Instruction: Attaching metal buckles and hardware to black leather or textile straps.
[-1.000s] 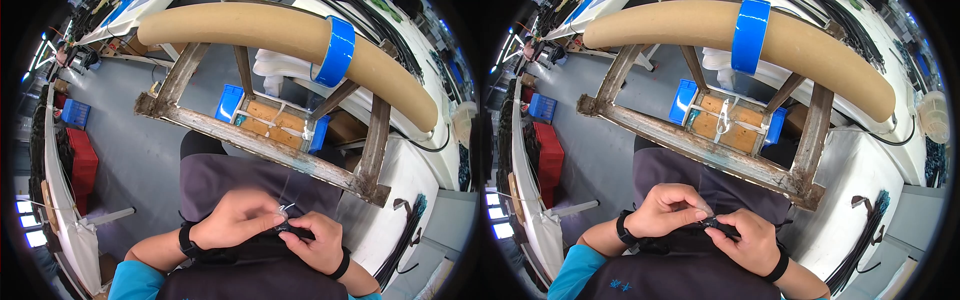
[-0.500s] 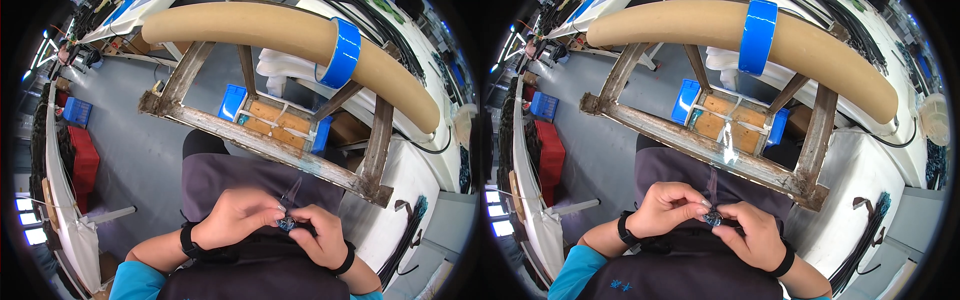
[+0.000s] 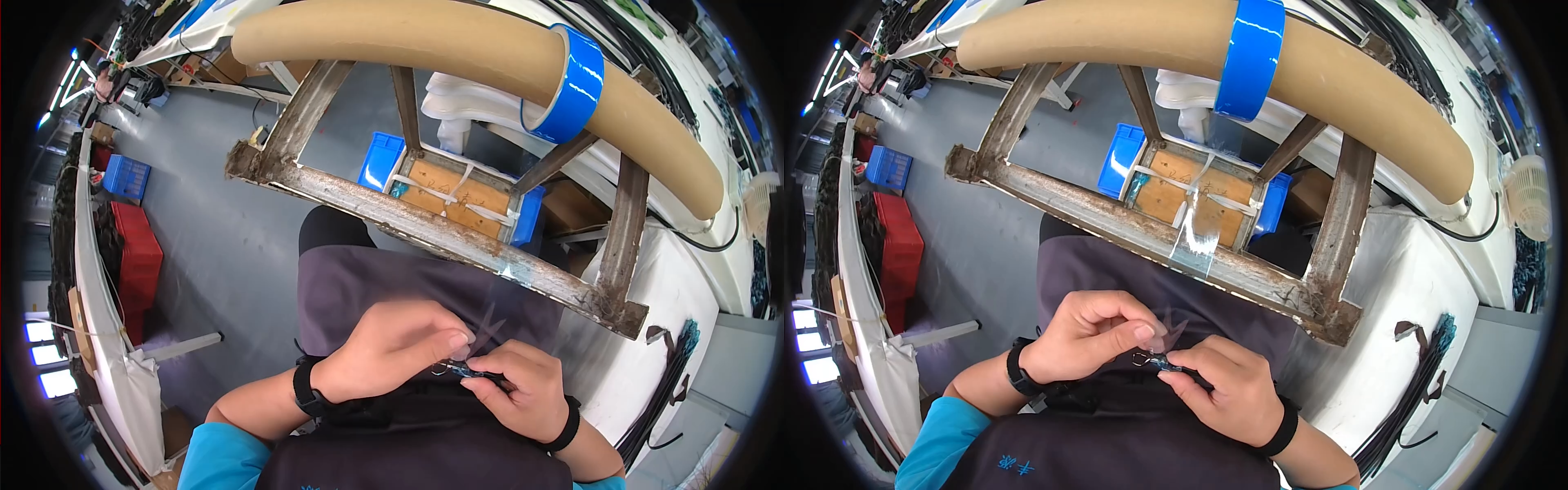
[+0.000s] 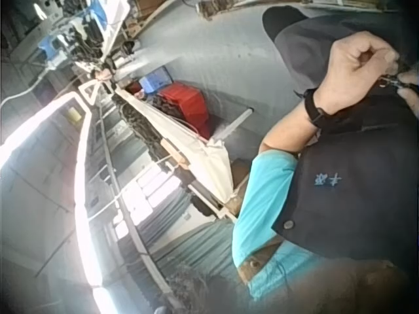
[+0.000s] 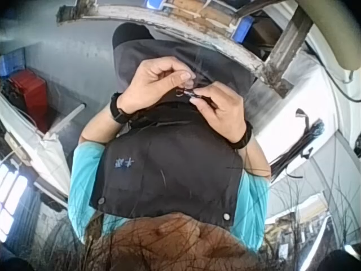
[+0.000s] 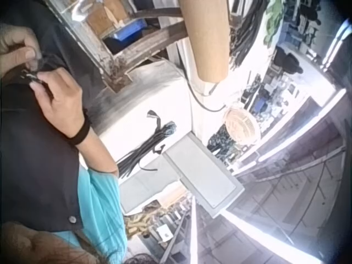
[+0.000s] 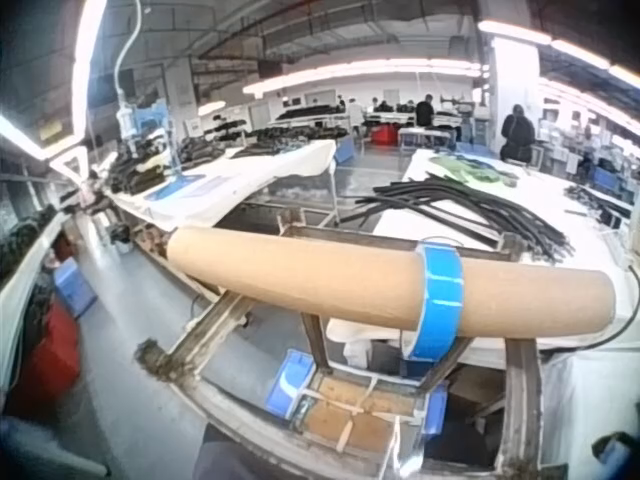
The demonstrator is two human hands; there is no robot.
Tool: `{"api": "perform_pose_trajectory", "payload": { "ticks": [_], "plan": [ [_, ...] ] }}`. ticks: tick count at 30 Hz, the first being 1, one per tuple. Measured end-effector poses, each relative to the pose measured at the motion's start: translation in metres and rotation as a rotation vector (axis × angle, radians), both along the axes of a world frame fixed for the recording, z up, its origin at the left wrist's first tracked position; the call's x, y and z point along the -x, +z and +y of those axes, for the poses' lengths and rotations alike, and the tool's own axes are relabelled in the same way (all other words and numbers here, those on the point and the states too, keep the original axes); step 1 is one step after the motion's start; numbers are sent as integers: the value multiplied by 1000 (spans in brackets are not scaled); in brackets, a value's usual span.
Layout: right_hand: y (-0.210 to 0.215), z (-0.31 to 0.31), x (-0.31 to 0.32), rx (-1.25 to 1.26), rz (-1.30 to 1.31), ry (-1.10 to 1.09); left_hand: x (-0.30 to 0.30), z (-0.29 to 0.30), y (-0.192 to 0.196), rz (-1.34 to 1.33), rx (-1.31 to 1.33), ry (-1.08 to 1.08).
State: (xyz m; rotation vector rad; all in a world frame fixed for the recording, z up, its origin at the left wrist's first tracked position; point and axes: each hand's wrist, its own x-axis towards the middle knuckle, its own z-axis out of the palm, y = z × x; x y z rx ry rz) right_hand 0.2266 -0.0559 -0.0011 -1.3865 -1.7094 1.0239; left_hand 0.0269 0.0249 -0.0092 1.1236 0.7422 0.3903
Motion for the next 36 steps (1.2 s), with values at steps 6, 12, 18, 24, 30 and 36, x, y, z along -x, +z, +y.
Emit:
{"api": "perform_pose_trajectory", "payload": {
  "ticks": [6, 12, 18, 24, 30, 36],
  "plan": [
    [-4, -6, 1, 59, 58, -41, -6, -1, 2, -123, 233, 149],
    [-5, -5, 1, 103, 50, -16, -4, -3, -6, 65, -38, -46],
    [-2, 9, -3, 325, 185, 4, -1, -2, -5, 53, -142, -37],
    [-22, 8, -13, 793, 482, -6, 1, -5, -11, 12, -74, -32],
    [-20, -1, 1, 281, 301, -93, 1, -7, -18, 107, -4, 28],
    [-15, -8, 6, -16, 8, -73, -3, -3, -18, -21, 110, 26]
  ]
}}
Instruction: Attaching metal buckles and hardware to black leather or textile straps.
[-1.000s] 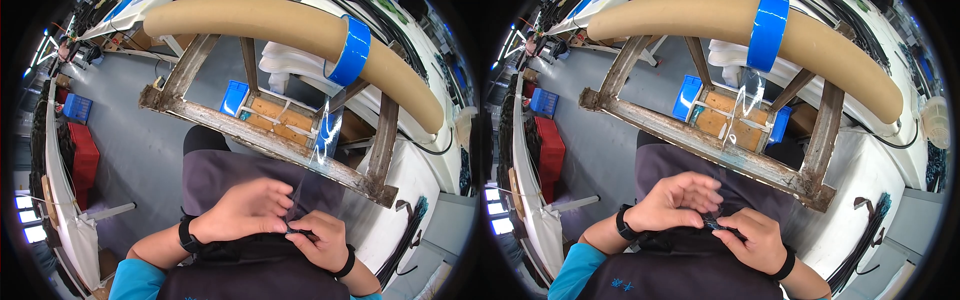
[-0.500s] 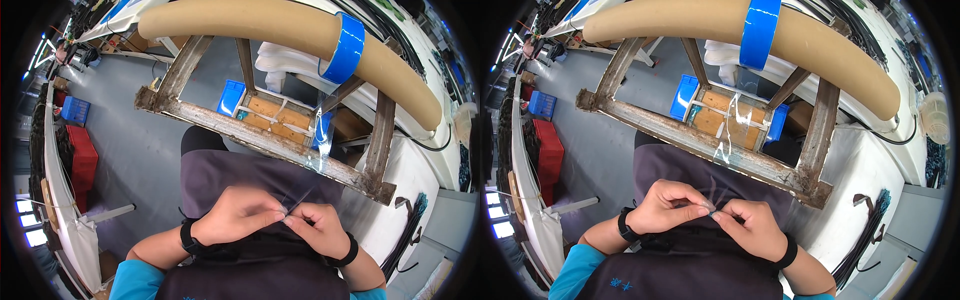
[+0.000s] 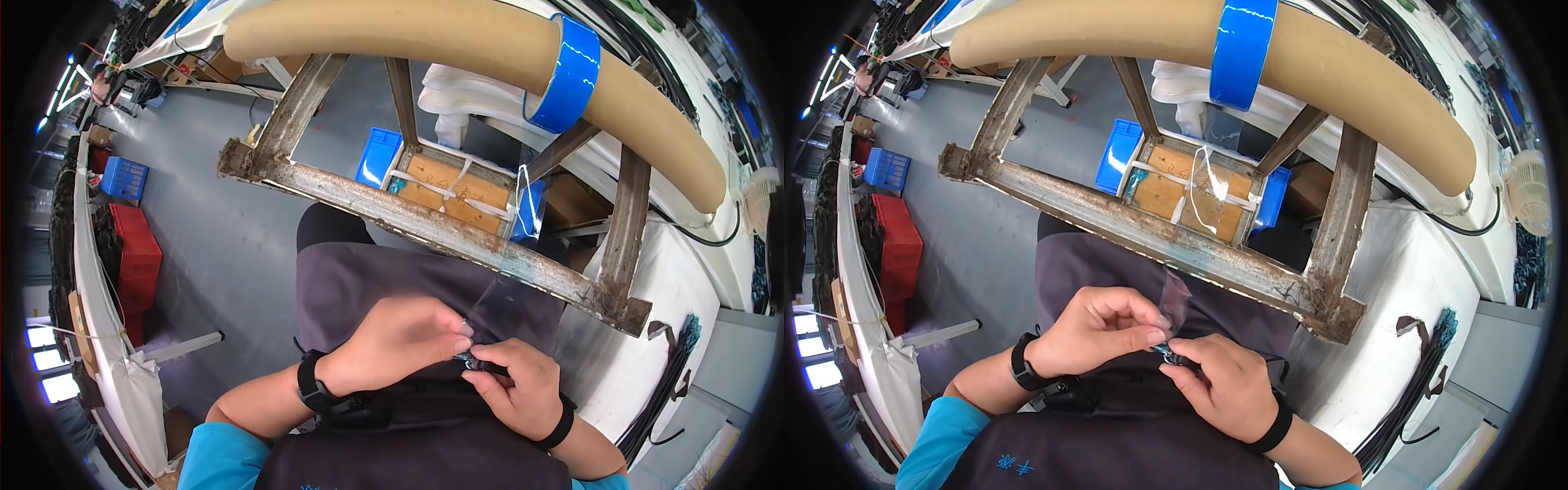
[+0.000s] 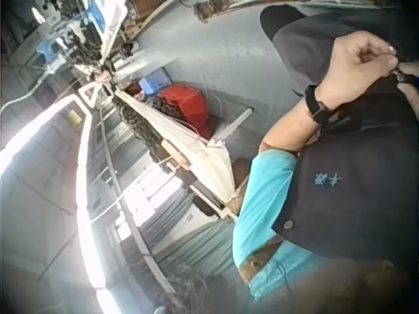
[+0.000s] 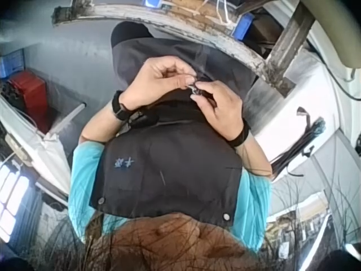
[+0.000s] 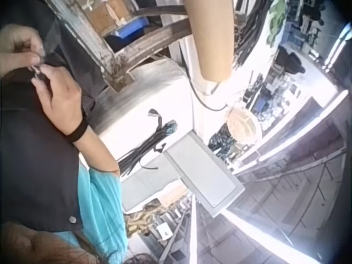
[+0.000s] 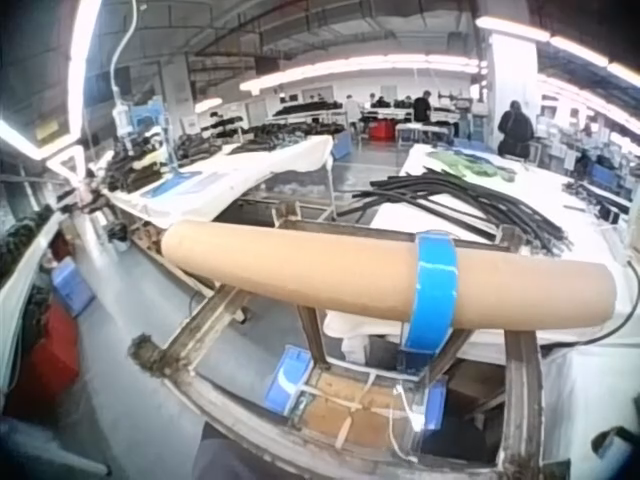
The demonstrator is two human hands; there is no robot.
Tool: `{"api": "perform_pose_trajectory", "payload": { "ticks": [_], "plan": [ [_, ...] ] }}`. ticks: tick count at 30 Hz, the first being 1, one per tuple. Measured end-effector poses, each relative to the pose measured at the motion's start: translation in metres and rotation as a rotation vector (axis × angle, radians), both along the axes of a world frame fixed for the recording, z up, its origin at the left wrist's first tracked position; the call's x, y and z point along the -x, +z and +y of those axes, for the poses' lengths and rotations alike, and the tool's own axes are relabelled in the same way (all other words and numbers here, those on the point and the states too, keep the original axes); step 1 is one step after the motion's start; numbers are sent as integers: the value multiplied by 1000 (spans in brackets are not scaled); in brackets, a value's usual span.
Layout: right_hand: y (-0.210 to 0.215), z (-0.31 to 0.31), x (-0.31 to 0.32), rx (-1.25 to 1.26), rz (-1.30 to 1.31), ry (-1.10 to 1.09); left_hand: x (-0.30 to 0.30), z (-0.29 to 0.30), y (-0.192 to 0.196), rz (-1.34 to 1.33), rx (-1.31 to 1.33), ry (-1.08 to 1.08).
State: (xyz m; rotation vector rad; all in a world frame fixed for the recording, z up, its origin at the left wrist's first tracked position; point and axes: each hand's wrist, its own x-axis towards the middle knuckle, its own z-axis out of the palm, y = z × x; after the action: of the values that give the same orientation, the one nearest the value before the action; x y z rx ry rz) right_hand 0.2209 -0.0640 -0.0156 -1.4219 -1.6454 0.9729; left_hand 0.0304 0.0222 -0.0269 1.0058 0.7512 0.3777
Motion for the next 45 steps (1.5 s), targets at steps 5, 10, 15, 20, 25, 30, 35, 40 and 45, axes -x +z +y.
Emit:
{"api": "perform_pose_trajectory", "payload": {
  "ticks": [5, 10, 15, 20, 25, 30, 35, 40, 45],
  "plan": [
    [1, -2, -2, 16, 48, -13, -9, 4, 6, -37, 14, -58],
    [8, -4, -8, 46, 23, 21, -10, -1, 9, 60, -56, -38],
    [15, 3, -11, 152, 71, 5, -9, -1, 7, 51, -42, -30],
    [13, 11, -17, 321, 139, 33, -5, -1, 4, -22, -65, -28],
    [-4, 9, -28, 758, 464, 92, -1, 0, 8, 28, -143, -90],
    [10, 5, -8, 286, 226, -12, -3, -3, 9, 77, -41, 0],
    [1, -2, -7, -143, -74, 31, -3, 0, 9, 51, -35, -45],
    [7, 0, -7, -115, -59, 0, -4, -2, 5, 25, -80, 21],
    [12, 6, -12, -80, -114, 3, -1, -2, 5, -30, -109, 11]
  ]
}}
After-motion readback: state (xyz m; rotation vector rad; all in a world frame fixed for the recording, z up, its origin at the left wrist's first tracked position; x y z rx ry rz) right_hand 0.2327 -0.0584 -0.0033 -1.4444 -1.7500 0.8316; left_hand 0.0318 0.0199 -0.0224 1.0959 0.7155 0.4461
